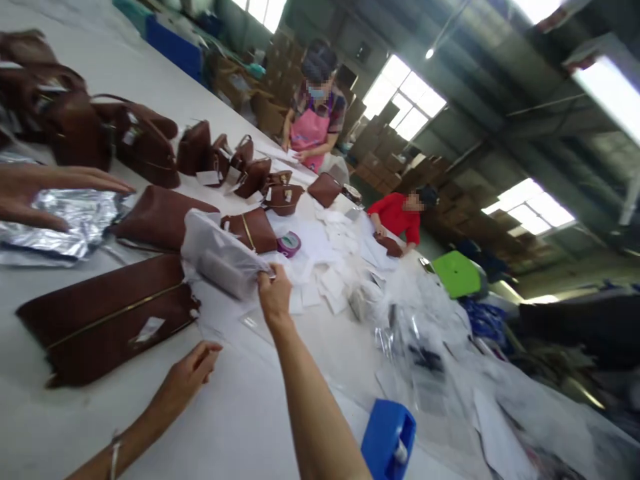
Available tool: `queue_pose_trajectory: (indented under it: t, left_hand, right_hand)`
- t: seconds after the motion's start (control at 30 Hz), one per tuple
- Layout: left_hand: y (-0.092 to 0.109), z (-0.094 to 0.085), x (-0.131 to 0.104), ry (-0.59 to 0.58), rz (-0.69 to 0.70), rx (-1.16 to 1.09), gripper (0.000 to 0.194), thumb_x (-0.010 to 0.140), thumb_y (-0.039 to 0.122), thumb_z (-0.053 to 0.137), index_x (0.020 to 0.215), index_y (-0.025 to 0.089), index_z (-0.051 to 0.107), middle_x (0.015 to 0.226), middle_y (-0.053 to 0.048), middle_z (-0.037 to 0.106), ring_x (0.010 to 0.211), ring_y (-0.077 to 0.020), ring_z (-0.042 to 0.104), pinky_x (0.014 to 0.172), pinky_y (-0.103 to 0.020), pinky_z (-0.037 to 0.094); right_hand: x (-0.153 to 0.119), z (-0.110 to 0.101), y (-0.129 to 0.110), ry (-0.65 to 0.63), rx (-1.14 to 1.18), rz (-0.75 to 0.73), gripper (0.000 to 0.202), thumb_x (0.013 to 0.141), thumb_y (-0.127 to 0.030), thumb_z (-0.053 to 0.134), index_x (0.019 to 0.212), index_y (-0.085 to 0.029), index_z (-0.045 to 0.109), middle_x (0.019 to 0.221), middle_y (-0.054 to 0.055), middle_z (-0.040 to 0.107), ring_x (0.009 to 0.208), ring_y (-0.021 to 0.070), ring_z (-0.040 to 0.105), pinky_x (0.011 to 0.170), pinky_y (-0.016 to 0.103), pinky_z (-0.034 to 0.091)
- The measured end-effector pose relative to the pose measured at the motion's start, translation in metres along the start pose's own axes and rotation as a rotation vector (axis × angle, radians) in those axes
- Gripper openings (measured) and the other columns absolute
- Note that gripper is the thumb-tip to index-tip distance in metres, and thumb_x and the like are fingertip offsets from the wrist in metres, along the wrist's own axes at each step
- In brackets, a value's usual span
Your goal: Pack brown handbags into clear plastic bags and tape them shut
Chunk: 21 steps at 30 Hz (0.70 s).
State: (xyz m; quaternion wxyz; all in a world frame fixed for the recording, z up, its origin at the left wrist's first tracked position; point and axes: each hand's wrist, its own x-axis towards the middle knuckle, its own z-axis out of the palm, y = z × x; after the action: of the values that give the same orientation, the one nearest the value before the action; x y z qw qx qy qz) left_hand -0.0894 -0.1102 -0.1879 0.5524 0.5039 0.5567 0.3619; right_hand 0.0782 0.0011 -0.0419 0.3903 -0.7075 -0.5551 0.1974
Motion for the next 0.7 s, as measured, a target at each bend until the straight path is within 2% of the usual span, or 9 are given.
queue_pose_trajectory:
  t: [0.03, 0.1, 0.17, 0.23, 0.33, 0.4, 0.47, 0.57, 0.7]
  left_hand:
    - [-0.010, 0.006, -0.002, -0.046, 0.134, 0.131, 0.032, 0.084, 0.050, 0.055, 0.096, 0.022, 0.066, 0.072, 0.000, 0.065, 0.065, -0.0181, 0.064, 0.061, -0.027, 0.054]
    - [-0.024, 0.018, -0.005, -0.078, 0.460, 0.369, 0.025, 0.091, 0.038, 0.050, 0.102, 0.024, 0.068, 0.095, -0.003, 0.072, 0.088, -0.0198, 0.069, 0.082, -0.029, 0.056]
    - [-0.028, 0.028, -0.004, -0.055, 0.754, 0.580, 0.028, 0.093, 0.027, 0.048, 0.114, 0.026, 0.067, 0.116, -0.004, 0.071, 0.108, -0.0202, 0.066, 0.097, -0.030, 0.052]
    - [-0.026, 0.039, 0.003, -0.030, 0.938, 0.752, 0.040, 0.092, 0.017, 0.047, 0.128, 0.026, 0.061, 0.131, -0.005, 0.064, 0.122, -0.0207, 0.060, 0.106, -0.032, 0.048]
    - [-0.018, 0.058, 0.019, -0.072, 0.992, 0.903, 0.059, 0.087, 0.009, 0.046, 0.143, 0.028, 0.049, 0.148, -0.005, 0.050, 0.135, -0.0231, 0.048, 0.113, -0.037, 0.040]
    - [-0.015, 0.070, 0.029, -0.139, 0.974, 0.948, 0.066, 0.085, 0.008, 0.046, 0.148, 0.030, 0.043, 0.152, -0.004, 0.044, 0.138, -0.0239, 0.046, 0.115, -0.039, 0.038]
    - [-0.014, 0.078, 0.037, -0.192, 0.978, 0.967, 0.069, 0.085, 0.010, 0.047, 0.149, 0.034, 0.040, 0.151, -0.002, 0.045, 0.135, -0.0235, 0.049, 0.114, -0.038, 0.039]
    - [-0.016, 0.083, 0.045, -0.186, 1.024, 0.964, 0.072, 0.084, 0.016, 0.050, 0.150, 0.041, 0.033, 0.145, 0.002, 0.051, 0.126, -0.0223, 0.058, 0.107, -0.033, 0.046]
    - [-0.023, 0.085, 0.053, -0.117, 1.077, 0.928, 0.077, 0.080, 0.023, 0.048, 0.151, 0.044, 0.024, 0.142, 0.005, 0.050, 0.114, -0.0270, 0.067, 0.090, -0.040, 0.056]
  right_hand:
    - [-0.003, 0.009, 0.008, 0.005, 0.010, 0.006, 0.026, 0.084, -0.027, 0.056, 0.107, -0.023, 0.064, 0.093, 0.001, 0.072, 0.078, 0.0168, 0.066, 0.075, 0.027, 0.051]
    - [-0.014, 0.017, 0.018, -0.008, 0.077, 0.010, 0.038, 0.083, -0.025, 0.057, 0.121, -0.022, 0.060, 0.110, 0.004, 0.071, 0.081, 0.0160, 0.067, 0.078, 0.027, 0.052]
    - [-0.025, 0.013, 0.026, -0.048, 0.197, 0.027, 0.052, 0.082, -0.025, 0.058, 0.134, -0.020, 0.052, 0.124, 0.008, 0.066, 0.081, 0.0154, 0.068, 0.079, 0.028, 0.054]
    - [-0.032, 0.003, 0.036, -0.094, 0.300, 0.052, 0.060, 0.081, -0.026, 0.060, 0.139, -0.018, 0.047, 0.130, 0.011, 0.063, 0.079, 0.0153, 0.069, 0.078, 0.028, 0.054]
    - [-0.036, -0.020, 0.061, -0.119, 0.325, 0.087, 0.051, 0.080, -0.030, 0.061, 0.130, -0.020, 0.057, 0.123, 0.008, 0.067, 0.077, 0.0153, 0.069, 0.075, 0.028, 0.055]
    - [-0.035, -0.042, 0.087, -0.098, 0.311, 0.122, 0.034, 0.082, -0.033, 0.059, 0.112, -0.021, 0.067, 0.105, 0.004, 0.073, 0.075, 0.0160, 0.069, 0.072, 0.027, 0.054]
    - [-0.033, -0.069, 0.119, -0.032, 0.281, 0.177, 0.023, 0.083, -0.036, 0.057, 0.092, -0.021, 0.072, 0.083, 0.002, 0.073, 0.073, 0.0177, 0.069, 0.072, 0.028, 0.053]
    - [-0.029, -0.120, 0.172, 0.131, 0.216, 0.288, 0.028, 0.080, -0.044, 0.057, 0.073, -0.019, 0.068, 0.067, 0.002, 0.069, 0.070, 0.0204, 0.068, 0.069, 0.029, 0.051]
    - [-0.023, -0.187, 0.231, 0.338, 0.133, 0.428, 0.042, 0.078, -0.058, 0.053, 0.073, -0.018, 0.064, 0.066, 0.006, 0.069, 0.065, 0.0232, 0.067, 0.062, 0.031, 0.051]
